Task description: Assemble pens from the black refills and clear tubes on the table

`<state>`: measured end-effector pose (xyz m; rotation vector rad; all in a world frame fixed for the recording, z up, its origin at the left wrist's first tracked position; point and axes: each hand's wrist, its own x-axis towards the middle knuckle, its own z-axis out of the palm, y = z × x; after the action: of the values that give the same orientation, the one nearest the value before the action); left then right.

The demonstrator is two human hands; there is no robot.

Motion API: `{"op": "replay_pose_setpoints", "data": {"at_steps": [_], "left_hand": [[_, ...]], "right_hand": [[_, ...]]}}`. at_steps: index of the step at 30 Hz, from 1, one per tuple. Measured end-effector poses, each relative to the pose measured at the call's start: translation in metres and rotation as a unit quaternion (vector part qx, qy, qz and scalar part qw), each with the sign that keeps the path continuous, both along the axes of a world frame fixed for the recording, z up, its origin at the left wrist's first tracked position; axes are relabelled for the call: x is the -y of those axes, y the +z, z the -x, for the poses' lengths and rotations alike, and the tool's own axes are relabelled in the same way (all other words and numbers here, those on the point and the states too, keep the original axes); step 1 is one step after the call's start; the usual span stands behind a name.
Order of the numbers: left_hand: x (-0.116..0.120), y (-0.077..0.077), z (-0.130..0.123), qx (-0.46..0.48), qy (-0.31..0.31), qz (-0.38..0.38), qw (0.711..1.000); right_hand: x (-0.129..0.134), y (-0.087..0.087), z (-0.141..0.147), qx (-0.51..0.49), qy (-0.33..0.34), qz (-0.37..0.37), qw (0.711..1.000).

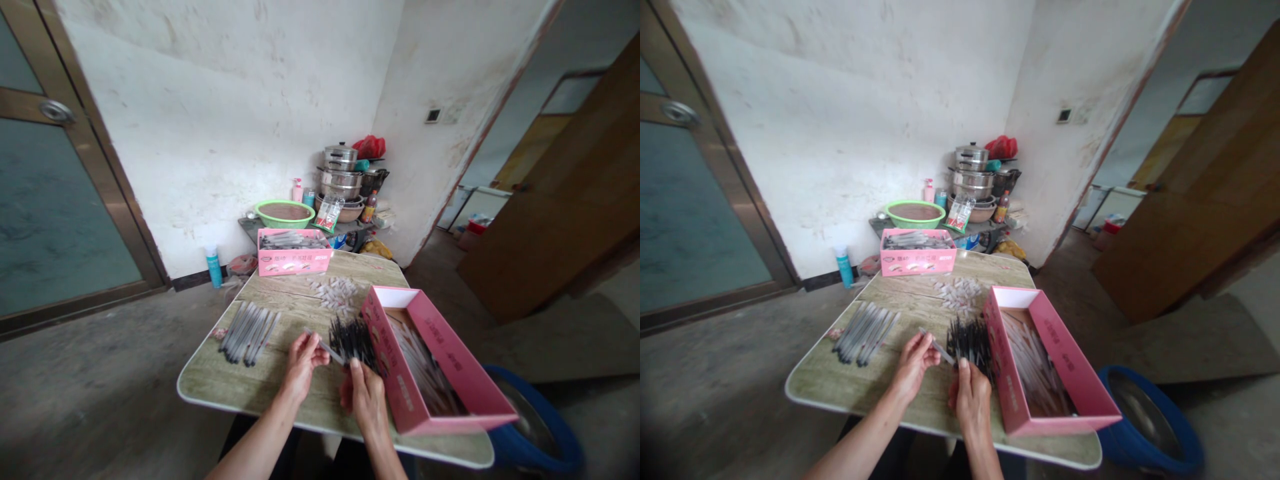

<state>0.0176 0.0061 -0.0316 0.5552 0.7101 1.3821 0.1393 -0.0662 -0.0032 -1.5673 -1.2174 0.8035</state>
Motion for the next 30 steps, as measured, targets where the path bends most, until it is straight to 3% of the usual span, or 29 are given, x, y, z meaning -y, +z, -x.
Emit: {"op": "replay_pose_setpoints", "data": {"at_steps": [6,13,23,30], "left_hand": [[0.0002,0.0012,-0.0001,-0.001,-0.005,0.001,1.000],[-0.0002,-0.0020,0.0006,-0.001,-0.005,-0.007,1.000],[0.0003,-0.0004,0.0010,0.000,-0.003,-0.005,1.000],[-0.0020,-0.0036,0.0014,-0.003,0.004,-0.013,1.000]], "right_hand": [[0.0014,0.0008,-0.0047,0.048,0.009,-0.045,0.998],[-0.0013,0.0020,-0.0034,0.052,0.010,-0.020,0.998],[-0.0016,0.0019,-0.0040,0.104,0.017,-0.051,0.993],[-0.0069,-0.0038,0.0007,0.046,0.003,-0.013,0.999]]}}
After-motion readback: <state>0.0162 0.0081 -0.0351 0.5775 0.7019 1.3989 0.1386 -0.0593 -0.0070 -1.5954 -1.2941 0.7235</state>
